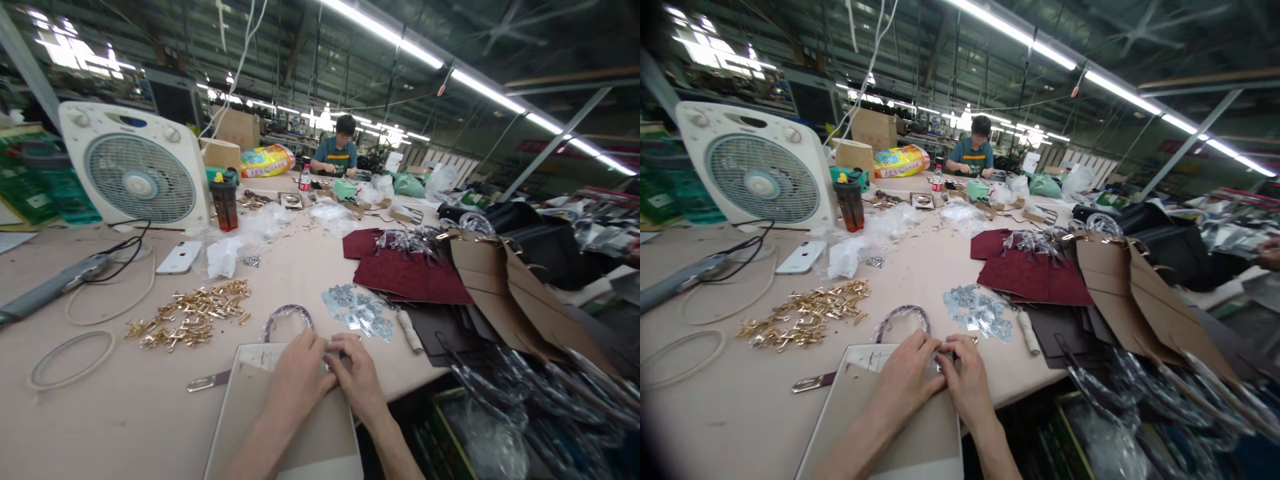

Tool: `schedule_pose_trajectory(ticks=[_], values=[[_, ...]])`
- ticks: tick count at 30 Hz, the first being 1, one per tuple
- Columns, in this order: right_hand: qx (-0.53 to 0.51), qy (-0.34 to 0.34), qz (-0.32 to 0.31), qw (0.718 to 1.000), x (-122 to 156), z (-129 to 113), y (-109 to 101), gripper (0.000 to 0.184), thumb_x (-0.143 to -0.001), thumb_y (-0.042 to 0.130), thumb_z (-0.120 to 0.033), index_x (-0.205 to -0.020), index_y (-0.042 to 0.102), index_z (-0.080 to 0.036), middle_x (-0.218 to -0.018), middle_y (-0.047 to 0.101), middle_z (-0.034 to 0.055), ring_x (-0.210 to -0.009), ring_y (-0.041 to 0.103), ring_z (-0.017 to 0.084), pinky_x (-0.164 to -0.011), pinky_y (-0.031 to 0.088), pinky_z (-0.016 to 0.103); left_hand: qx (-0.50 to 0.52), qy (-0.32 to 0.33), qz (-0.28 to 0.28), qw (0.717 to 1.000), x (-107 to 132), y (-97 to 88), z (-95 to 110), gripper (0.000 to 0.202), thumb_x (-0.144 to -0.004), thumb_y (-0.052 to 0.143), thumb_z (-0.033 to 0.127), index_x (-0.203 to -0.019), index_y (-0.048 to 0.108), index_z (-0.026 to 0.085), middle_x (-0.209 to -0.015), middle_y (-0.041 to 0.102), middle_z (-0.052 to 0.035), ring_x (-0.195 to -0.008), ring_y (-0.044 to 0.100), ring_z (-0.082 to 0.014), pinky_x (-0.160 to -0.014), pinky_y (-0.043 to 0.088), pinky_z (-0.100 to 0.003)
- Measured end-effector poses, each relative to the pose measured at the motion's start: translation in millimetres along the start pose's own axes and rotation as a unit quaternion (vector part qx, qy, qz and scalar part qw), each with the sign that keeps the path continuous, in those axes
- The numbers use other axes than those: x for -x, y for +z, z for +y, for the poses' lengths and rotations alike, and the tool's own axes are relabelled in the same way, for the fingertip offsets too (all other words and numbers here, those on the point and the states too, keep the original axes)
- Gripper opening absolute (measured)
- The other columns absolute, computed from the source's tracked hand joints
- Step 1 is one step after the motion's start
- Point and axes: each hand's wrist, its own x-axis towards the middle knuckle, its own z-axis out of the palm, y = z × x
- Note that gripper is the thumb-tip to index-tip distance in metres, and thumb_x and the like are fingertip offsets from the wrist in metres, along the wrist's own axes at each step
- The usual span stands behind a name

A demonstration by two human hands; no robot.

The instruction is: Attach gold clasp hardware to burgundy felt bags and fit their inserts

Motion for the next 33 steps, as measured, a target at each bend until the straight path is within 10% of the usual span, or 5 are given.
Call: schedule_pose_trajectory(ticks=[12,18,33], values=[[-0.046,0.076,0.205,0.975,-16,38,-50,0.038,-0.096,0.063,-0.055,-0.111,0.072,-0.021,-0.110,0.074,0.0095,-0.104,0.068,0.027,-0.093,0.054,0.039,0.013,-0.008,0.000,1.000,2,-2.8,3,0.038,-0.078,0.084,0.034,-0.112,0.068,0.025,-0.111,0.061,-0.0043,-0.106,0.061,-0.0280,-0.095,0.048,-0.041],[0.146,0.013,0.138,0.980,-43,55,-72,0.030,-0.094,0.063,-0.048,-0.101,0.078,-0.023,-0.105,0.074,0.0112,-0.098,0.067,0.030,-0.088,0.054,0.043,0.013,-0.022,-0.001,1.000,2,-7.0,7,0.039,-0.078,0.085,0.034,-0.111,0.068,0.024,-0.111,0.062,-0.0043,-0.109,0.060,-0.0279,-0.096,0.048,-0.040],[0.186,0.019,0.122,0.975,-57,61,-67,0.012,-0.085,0.066,-0.035,-0.078,0.071,-0.027,-0.084,0.071,0.0061,-0.081,0.066,0.028,-0.078,0.048,0.038,0.010,-0.012,0.006,1.000,5,-3.5,5,0.039,-0.078,0.085,0.034,-0.112,0.067,0.026,-0.113,0.062,-0.0040,-0.110,0.059,-0.0283,-0.096,0.048,-0.041]])
